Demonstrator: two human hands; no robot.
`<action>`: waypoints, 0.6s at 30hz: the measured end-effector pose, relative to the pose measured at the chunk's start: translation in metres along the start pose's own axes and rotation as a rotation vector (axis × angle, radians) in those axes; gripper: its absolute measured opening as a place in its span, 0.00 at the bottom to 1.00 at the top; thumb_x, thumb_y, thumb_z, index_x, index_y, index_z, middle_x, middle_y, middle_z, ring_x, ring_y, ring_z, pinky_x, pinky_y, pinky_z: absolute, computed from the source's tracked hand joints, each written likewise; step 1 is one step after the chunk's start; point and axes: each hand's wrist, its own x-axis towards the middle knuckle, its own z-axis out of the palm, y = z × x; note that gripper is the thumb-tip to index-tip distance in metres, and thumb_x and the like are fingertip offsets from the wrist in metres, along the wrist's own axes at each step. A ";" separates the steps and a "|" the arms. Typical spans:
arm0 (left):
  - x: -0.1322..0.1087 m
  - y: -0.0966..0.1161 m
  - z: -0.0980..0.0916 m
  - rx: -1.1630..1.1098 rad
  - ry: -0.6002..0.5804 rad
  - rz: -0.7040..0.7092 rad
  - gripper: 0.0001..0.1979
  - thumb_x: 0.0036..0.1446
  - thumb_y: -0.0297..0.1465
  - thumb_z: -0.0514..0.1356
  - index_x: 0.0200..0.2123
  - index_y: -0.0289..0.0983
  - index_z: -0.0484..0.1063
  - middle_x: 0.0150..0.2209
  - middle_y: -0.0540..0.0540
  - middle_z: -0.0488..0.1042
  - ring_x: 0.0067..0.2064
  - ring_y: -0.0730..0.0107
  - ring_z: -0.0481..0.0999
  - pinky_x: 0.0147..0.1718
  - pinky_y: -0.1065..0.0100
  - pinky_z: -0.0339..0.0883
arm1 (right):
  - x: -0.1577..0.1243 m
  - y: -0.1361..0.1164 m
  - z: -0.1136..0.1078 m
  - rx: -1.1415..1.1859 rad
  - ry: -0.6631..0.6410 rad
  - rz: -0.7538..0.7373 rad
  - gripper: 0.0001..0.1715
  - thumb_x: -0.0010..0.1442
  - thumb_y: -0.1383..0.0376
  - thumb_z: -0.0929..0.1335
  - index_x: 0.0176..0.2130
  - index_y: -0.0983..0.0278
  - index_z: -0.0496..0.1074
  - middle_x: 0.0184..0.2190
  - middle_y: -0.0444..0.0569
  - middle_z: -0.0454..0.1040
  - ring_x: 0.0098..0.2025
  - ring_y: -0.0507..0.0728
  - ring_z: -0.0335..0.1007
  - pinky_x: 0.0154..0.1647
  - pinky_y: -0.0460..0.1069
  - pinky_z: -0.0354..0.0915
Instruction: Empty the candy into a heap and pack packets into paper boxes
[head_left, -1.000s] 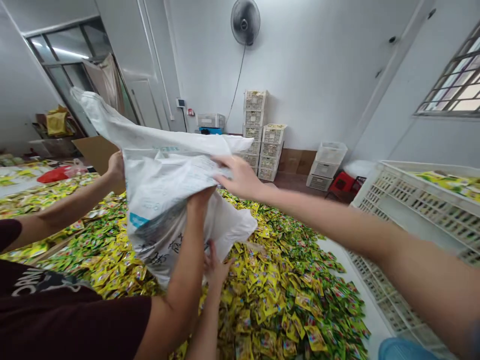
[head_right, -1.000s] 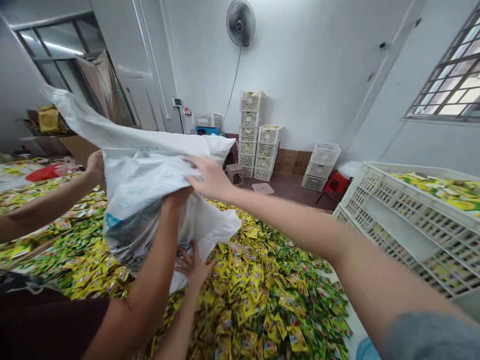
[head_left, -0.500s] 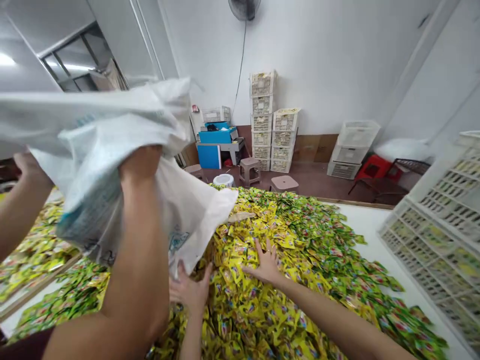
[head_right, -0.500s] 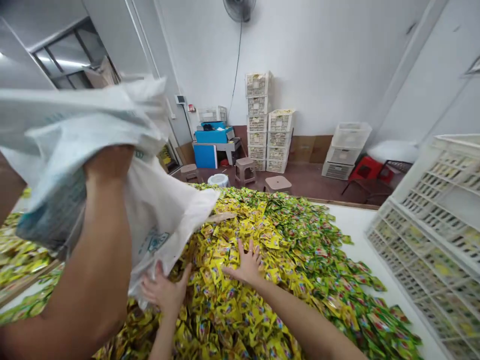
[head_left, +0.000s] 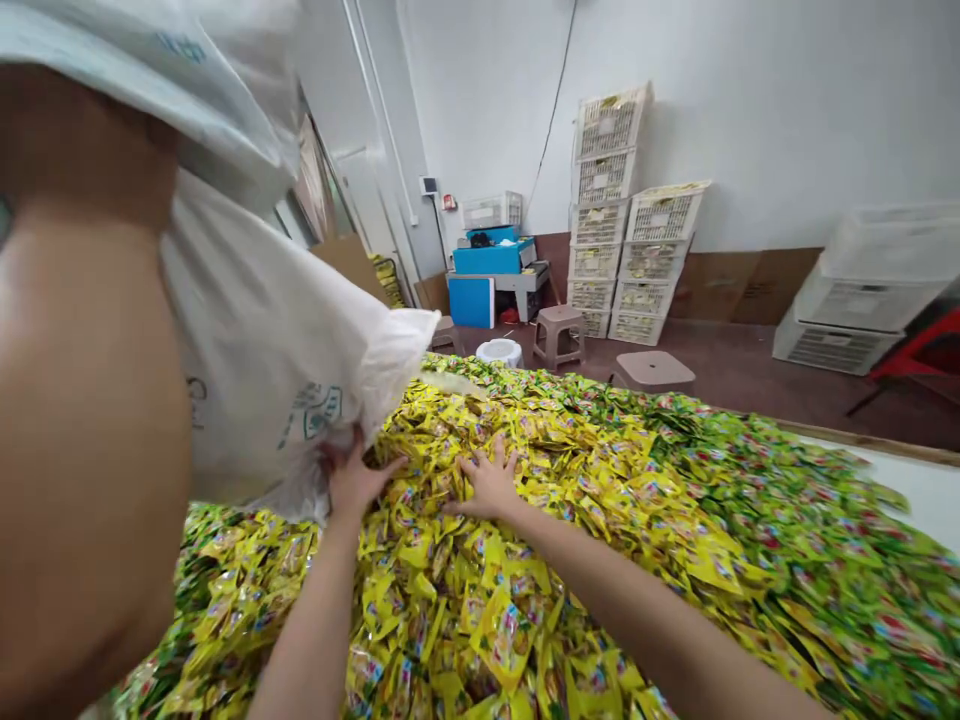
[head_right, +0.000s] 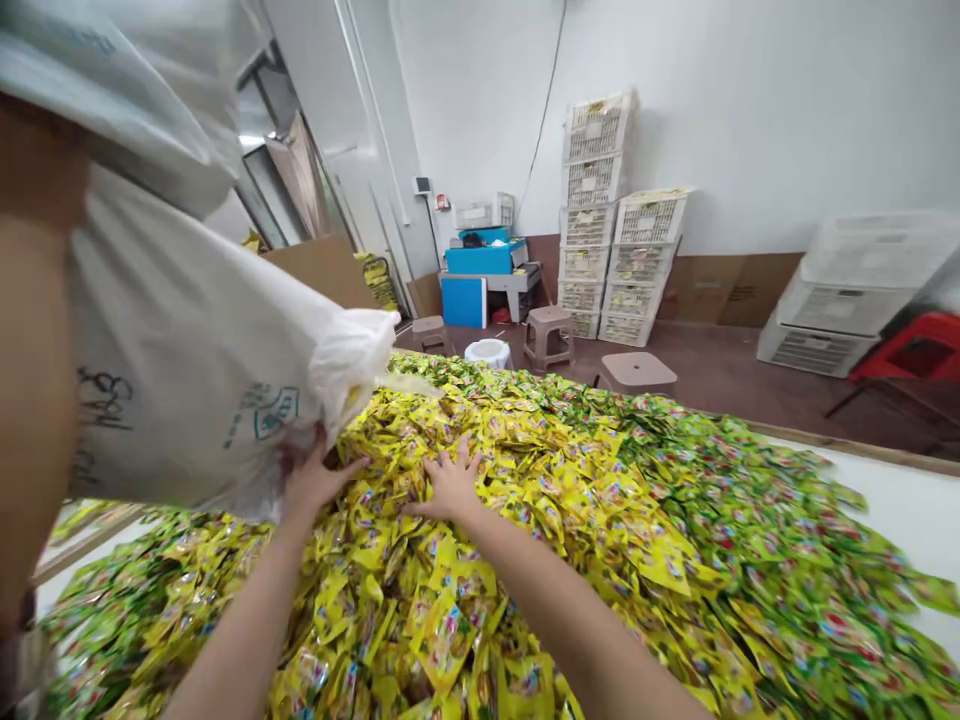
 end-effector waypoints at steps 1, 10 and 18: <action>0.012 -0.001 -0.008 -0.003 -0.043 -0.013 0.52 0.39 0.55 0.62 0.64 0.41 0.50 0.68 0.35 0.42 0.66 0.34 0.44 0.59 0.45 0.51 | 0.008 0.000 -0.003 0.000 -0.030 -0.003 0.56 0.43 0.32 0.62 0.63 0.56 0.56 0.64 0.58 0.53 0.66 0.80 0.21 0.57 0.78 0.24; -0.128 -0.023 0.028 0.110 -0.154 0.021 0.46 0.45 0.57 0.56 0.65 0.45 0.49 0.68 0.34 0.43 0.65 0.28 0.45 0.54 0.29 0.42 | -0.065 0.044 -0.040 0.069 -0.055 -0.023 0.62 0.40 0.31 0.64 0.66 0.52 0.46 0.68 0.54 0.41 0.66 0.83 0.19 0.58 0.76 0.22; -0.054 0.005 0.065 0.178 -0.178 0.114 0.40 0.51 0.38 0.59 0.65 0.49 0.46 0.68 0.35 0.35 0.56 0.33 0.65 0.50 0.42 0.61 | -0.121 0.045 0.025 0.086 -0.149 0.006 0.70 0.33 0.28 0.64 0.66 0.53 0.43 0.69 0.56 0.30 0.62 0.87 0.10 0.53 0.80 0.19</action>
